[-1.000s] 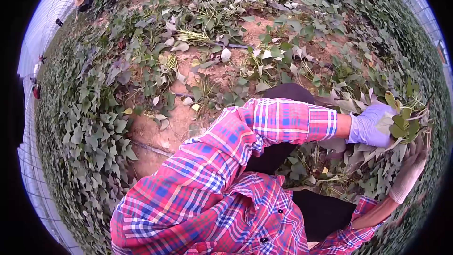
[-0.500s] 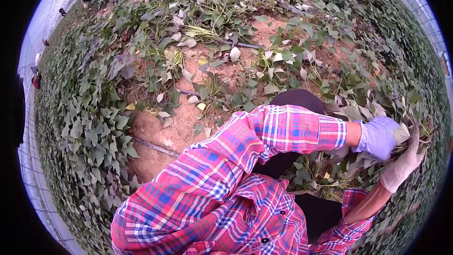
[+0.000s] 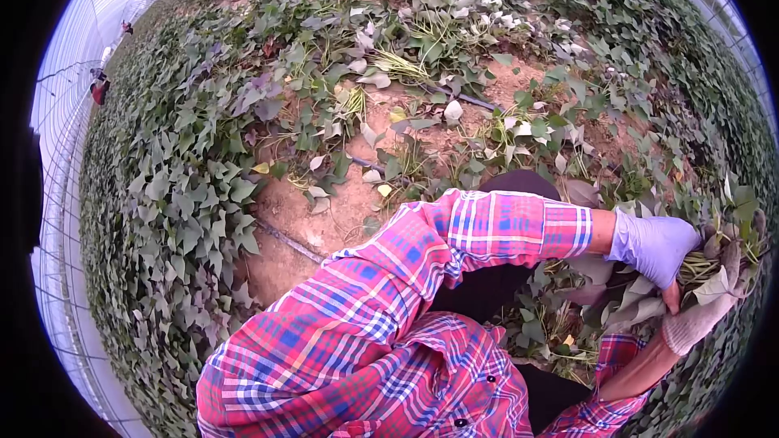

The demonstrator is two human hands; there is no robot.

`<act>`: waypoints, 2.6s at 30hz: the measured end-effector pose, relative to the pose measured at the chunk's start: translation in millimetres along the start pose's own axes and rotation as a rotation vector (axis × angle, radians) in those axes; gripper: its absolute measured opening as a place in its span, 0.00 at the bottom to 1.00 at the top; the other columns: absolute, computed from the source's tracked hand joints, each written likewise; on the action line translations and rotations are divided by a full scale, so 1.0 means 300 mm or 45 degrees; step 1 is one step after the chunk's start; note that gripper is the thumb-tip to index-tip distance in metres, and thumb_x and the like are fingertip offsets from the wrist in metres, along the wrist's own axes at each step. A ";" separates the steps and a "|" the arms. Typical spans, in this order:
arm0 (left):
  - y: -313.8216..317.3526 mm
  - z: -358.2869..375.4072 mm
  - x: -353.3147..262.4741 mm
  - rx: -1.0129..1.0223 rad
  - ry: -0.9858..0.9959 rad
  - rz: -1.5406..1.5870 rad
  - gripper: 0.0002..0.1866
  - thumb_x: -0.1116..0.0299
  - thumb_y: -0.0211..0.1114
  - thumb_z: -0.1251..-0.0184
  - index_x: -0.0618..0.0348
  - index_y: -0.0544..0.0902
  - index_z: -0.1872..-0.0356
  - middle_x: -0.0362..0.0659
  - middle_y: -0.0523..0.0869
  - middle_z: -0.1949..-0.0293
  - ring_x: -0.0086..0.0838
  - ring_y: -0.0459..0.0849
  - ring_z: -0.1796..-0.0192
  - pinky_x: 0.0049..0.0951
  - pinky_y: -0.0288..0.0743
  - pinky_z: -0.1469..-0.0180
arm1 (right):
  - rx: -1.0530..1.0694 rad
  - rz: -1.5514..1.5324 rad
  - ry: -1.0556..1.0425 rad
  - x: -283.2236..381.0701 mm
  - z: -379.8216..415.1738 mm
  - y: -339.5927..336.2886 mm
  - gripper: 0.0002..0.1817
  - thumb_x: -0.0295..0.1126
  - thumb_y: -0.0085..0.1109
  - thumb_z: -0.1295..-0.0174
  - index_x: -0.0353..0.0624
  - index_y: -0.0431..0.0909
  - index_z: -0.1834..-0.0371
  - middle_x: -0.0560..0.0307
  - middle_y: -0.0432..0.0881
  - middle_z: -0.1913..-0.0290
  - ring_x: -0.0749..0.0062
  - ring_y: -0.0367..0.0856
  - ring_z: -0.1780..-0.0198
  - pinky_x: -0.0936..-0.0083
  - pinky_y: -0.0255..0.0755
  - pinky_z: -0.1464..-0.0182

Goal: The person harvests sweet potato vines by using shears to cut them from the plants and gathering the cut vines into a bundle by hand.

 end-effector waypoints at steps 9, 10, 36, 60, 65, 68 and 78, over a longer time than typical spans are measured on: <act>-0.002 0.001 0.013 -0.118 -0.025 -0.408 0.29 0.53 0.75 0.68 0.63 0.84 0.63 0.54 0.86 0.69 0.45 0.86 0.62 0.38 0.78 0.57 | 0.640 0.238 -0.135 0.090 0.067 -0.010 0.24 0.33 0.42 0.29 0.35 0.63 0.33 0.51 0.70 0.36 0.67 0.71 0.38 0.70 0.65 0.36; -0.014 0.001 0.006 -0.061 -0.106 -0.536 0.28 0.54 0.75 0.67 0.62 0.83 0.63 0.53 0.86 0.69 0.45 0.86 0.62 0.39 0.77 0.57 | 0.546 0.120 0.049 0.109 0.048 0.007 0.24 0.37 0.41 0.29 0.37 0.62 0.32 0.52 0.69 0.36 0.68 0.70 0.37 0.70 0.63 0.35; -0.832 1.442 0.496 -0.554 -0.984 -1.663 0.21 0.65 0.68 0.57 0.51 0.82 0.56 0.49 0.85 0.69 0.45 0.85 0.63 0.41 0.78 0.57 | 0.496 1.208 1.099 -0.435 -0.066 -0.572 0.21 0.24 0.53 0.37 0.36 0.68 0.39 0.60 0.76 0.59 0.81 0.72 0.68 0.84 0.66 0.66; -1.044 1.561 1.182 0.007 -1.846 -1.842 0.17 0.57 0.50 0.34 0.36 0.81 0.47 0.42 0.74 0.38 0.43 0.60 0.29 0.58 0.40 0.28 | 0.796 1.815 0.892 -0.342 -0.015 -0.456 0.25 0.24 0.57 0.45 0.32 0.71 0.41 0.60 0.79 0.69 0.81 0.73 0.69 0.82 0.71 0.64; -1.052 1.569 1.203 0.118 -1.839 -1.759 0.17 0.64 0.53 0.35 0.36 0.80 0.46 0.40 0.77 0.42 0.43 0.66 0.32 0.60 0.50 0.31 | 0.795 1.783 0.966 -0.354 0.036 -0.491 0.25 0.23 0.59 0.47 0.32 0.72 0.43 0.55 0.81 0.68 0.77 0.77 0.68 0.78 0.73 0.62; -1.065 1.569 1.179 0.222 -1.767 -1.768 0.27 0.63 0.65 0.47 0.38 0.75 0.41 0.44 0.76 0.40 0.46 0.66 0.32 0.56 0.57 0.32 | 0.853 1.782 1.063 -0.369 0.053 -0.467 0.23 0.23 0.59 0.47 0.31 0.73 0.45 0.53 0.82 0.67 0.75 0.78 0.66 0.78 0.73 0.60; -1.139 1.400 0.812 -0.036 -1.372 -1.891 0.25 0.68 0.62 0.46 0.49 0.76 0.42 0.49 0.83 0.53 0.42 0.76 0.43 0.42 0.72 0.45 | 0.945 1.745 0.872 -0.436 0.065 -0.458 0.19 0.28 0.58 0.44 0.34 0.76 0.48 0.52 0.81 0.68 0.76 0.77 0.69 0.78 0.74 0.62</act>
Point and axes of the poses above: each hand's wrist, its own z-axis away from the middle knuckle, its own y-axis out of the palm, x = y × z, the point moved 3 cm from there along -z, towards the middle knuckle
